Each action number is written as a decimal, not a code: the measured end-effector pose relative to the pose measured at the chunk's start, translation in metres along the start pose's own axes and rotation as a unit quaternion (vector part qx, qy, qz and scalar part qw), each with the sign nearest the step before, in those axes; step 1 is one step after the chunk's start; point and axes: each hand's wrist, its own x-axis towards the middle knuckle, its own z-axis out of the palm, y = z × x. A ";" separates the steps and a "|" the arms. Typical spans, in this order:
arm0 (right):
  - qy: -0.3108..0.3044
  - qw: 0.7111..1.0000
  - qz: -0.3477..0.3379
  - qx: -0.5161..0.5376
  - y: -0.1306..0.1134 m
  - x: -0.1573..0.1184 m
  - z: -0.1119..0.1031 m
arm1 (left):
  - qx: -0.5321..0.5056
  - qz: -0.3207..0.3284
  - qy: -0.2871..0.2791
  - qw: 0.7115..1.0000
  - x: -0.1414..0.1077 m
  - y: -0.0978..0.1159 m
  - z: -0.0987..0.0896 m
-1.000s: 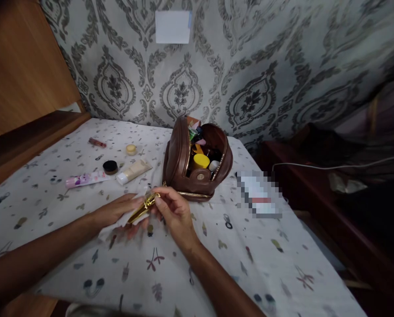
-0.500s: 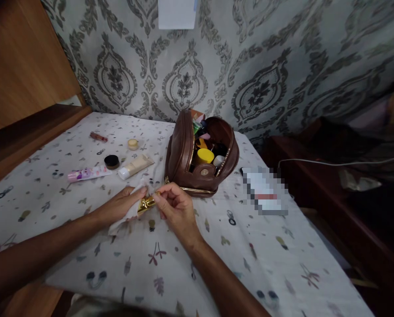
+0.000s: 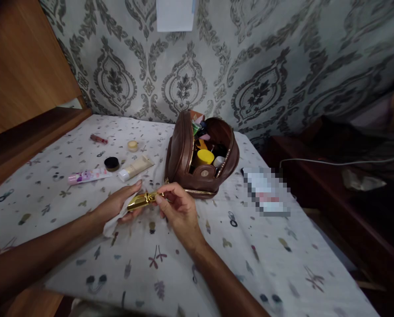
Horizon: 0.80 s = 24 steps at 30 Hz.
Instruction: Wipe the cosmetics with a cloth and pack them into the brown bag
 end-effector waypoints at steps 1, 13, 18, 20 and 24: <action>0.001 1.000 0.003 0.006 0.000 0.000 0.000 | -0.013 0.010 0.010 1.000 0.001 -0.002 0.000; -0.029 0.995 0.094 0.009 0.012 -0.001 0.004 | -0.223 0.044 0.082 0.971 0.007 -0.008 -0.003; -0.059 0.989 0.124 0.049 0.011 -0.005 0.008 | -0.081 0.146 0.128 0.978 0.001 -0.008 0.008; -0.086 0.982 0.153 0.069 0.008 -0.008 0.011 | -0.054 0.149 0.104 0.982 0.000 -0.011 0.013; -0.138 0.955 0.218 0.145 0.005 -0.011 0.016 | -0.022 0.134 0.083 0.987 -0.002 -0.013 0.018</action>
